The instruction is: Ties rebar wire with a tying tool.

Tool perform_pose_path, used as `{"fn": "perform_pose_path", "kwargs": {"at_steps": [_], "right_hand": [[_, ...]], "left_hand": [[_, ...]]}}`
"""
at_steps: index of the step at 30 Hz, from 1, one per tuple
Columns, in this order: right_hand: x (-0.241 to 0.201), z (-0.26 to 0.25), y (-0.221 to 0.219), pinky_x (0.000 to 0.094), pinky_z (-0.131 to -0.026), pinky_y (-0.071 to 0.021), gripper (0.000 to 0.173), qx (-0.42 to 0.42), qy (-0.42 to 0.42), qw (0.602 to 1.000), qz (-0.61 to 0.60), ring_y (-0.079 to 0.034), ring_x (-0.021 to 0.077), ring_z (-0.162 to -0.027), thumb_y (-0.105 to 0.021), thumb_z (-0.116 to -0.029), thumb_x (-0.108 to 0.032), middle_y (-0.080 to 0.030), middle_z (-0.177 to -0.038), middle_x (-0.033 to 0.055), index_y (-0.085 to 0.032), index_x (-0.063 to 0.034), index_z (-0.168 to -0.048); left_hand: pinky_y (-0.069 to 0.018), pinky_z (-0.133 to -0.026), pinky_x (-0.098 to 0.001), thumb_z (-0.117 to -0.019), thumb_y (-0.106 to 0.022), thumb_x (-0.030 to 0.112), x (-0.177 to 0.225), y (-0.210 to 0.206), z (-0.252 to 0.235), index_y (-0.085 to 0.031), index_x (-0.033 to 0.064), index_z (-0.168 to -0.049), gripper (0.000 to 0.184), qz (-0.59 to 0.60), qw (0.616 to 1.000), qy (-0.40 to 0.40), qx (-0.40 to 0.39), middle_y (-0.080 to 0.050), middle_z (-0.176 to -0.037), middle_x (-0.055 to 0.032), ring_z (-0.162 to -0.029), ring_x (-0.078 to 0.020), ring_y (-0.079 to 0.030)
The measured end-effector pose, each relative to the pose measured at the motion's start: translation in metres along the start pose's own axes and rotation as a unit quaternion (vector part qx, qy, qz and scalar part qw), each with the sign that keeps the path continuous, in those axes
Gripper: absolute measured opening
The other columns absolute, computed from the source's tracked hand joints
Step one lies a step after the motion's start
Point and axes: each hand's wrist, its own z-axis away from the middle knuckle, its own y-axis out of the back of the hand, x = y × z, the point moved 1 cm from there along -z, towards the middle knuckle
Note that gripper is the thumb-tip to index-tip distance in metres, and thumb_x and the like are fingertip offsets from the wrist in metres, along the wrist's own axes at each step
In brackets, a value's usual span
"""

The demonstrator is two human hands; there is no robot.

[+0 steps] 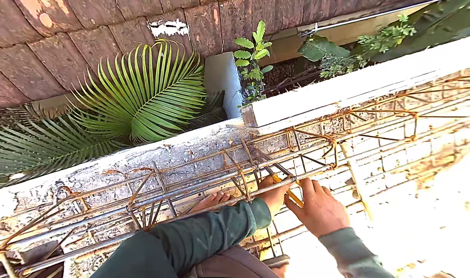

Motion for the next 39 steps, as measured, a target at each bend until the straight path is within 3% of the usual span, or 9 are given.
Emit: {"fn": "perform_pose_path", "kwargs": {"at_steps": [7, 12, 17, 25, 27, 30, 33, 36, 39], "right_hand": [[0.001, -0.010, 0.009, 0.0594, -0.069, -0.0538, 0.049, 0.041, -0.011, 0.993, 0.114, -0.066, 0.0485, -0.100, -0.085, -0.0741, -0.011, -0.065, -0.112, 0.0288, -0.067, 0.0031, -0.118], [-0.005, -0.013, 0.038, 0.0566, -0.066, -0.0556, 0.047, -0.088, -0.026, 0.987, 0.128, -0.072, 0.0423, -0.084, -0.074, -0.0839, -0.015, -0.069, -0.108, 0.0227, -0.059, -0.0015, -0.127], [-0.028, 0.015, 0.021, 0.0594, -0.057, -0.0545, 0.045, -0.012, -0.048, 0.997, 0.061, -0.071, 0.0465, -0.072, -0.072, -0.0801, -0.003, -0.070, -0.090, 0.0258, -0.058, 0.0044, -0.122], [-0.012, 0.013, 0.004, 0.0657, -0.075, -0.0541, 0.054, -0.035, -0.063, 0.987, -0.143, -0.070, 0.0467, -0.091, -0.077, -0.0895, -0.031, -0.070, -0.108, 0.0269, -0.060, 0.0044, -0.127], [0.004, 0.009, -0.004, 0.0627, -0.080, -0.0533, 0.043, -0.008, -0.042, 0.974, -0.221, -0.069, 0.0416, -0.091, -0.063, -0.1001, -0.032, -0.069, -0.106, 0.0251, -0.064, 0.0047, -0.123], [0.024, 0.004, -0.008, 0.0467, -0.082, -0.0538, 0.037, 0.027, -0.059, 0.940, -0.334, -0.068, 0.0223, -0.088, -0.049, -0.1048, -0.026, -0.072, -0.099, 0.0151, -0.070, 0.0030, -0.115], [0.034, -0.002, -0.013, 0.0213, -0.059, -0.0460, 0.030, 0.032, -0.076, 0.911, -0.405, -0.053, 0.0005, -0.062, -0.052, -0.1031, -0.020, -0.068, -0.088, 0.0020, -0.070, 0.0018, -0.114], [0.033, -0.003, -0.017, 0.0176, -0.058, -0.0440, 0.029, 0.053, -0.064, 0.898, -0.431, -0.051, -0.0021, -0.062, -0.054, -0.1004, -0.017, -0.069, -0.090, 0.0023, -0.070, 0.0032, -0.114], [0.028, -0.001, -0.016, 0.0237, -0.078, -0.0543, 0.032, 0.075, -0.030, 0.916, -0.392, -0.065, 0.0033, -0.084, -0.054, -0.0992, -0.020, -0.071, -0.100, 0.0065, -0.070, 0.0026, -0.114]], "left_hand": [[-0.0504, -0.081, -0.0366, -0.1001, -0.067, 0.035, 0.007, -0.014, 0.000, -0.068, 0.0012, -0.105, 0.034, -0.063, 0.996, -0.047, 0.047, -0.067, -0.094, -0.0106, -0.085, -0.0175, -0.061], [-0.0488, -0.095, -0.0406, -0.1006, -0.067, 0.032, 0.015, -0.019, 0.013, -0.069, 0.0005, -0.110, 0.033, -0.036, 0.997, -0.033, 0.056, -0.069, -0.108, -0.0135, -0.104, -0.0204, -0.063], [-0.0485, -0.101, -0.0405, -0.0993, -0.069, 0.032, 0.007, 0.002, 0.026, -0.066, 0.0010, -0.119, 0.037, -0.042, 0.998, -0.021, 0.033, -0.068, -0.118, -0.0144, -0.112, -0.0197, -0.062], [-0.0499, -0.076, -0.0298, -0.1009, -0.067, 0.029, 0.003, 0.015, 0.011, -0.060, 0.0004, -0.121, 0.035, -0.069, 0.997, -0.019, -0.035, -0.064, -0.102, -0.0096, -0.083, -0.0121, -0.059], [-0.0471, -0.060, -0.0235, -0.1005, -0.067, 0.023, -0.001, 0.011, 0.003, -0.060, 0.0006, -0.117, 0.029, -0.035, 0.998, -0.011, -0.045, -0.060, -0.089, -0.0058, -0.065, -0.0080, -0.053], [-0.0499, -0.064, -0.0239, -0.1030, -0.063, 0.022, -0.004, 0.012, -0.002, -0.057, 0.0022, -0.126, 0.031, -0.017, 0.996, 0.004, -0.086, -0.064, -0.102, -0.0081, -0.074, -0.0096, -0.060], [-0.0509, -0.067, -0.0245, -0.1071, -0.055, 0.026, 0.005, 0.026, 0.011, -0.056, 0.0046, -0.132, 0.032, -0.062, 0.990, -0.003, -0.127, -0.065, -0.114, -0.0077, -0.083, -0.0101, -0.062], [-0.0509, -0.068, -0.0245, -0.1076, -0.053, 0.023, 0.013, 0.030, 0.019, -0.055, 0.0041, -0.133, 0.032, -0.070, 0.988, -0.012, -0.134, -0.064, -0.112, -0.0078, -0.084, -0.0102, -0.062], [-0.0518, -0.070, -0.0245, -0.1063, -0.055, 0.018, 0.014, 0.027, 0.020, -0.055, 0.0011, -0.131, 0.030, -0.055, 0.991, -0.029, -0.116, -0.064, -0.107, -0.0078, -0.083, -0.0100, -0.062]]}}
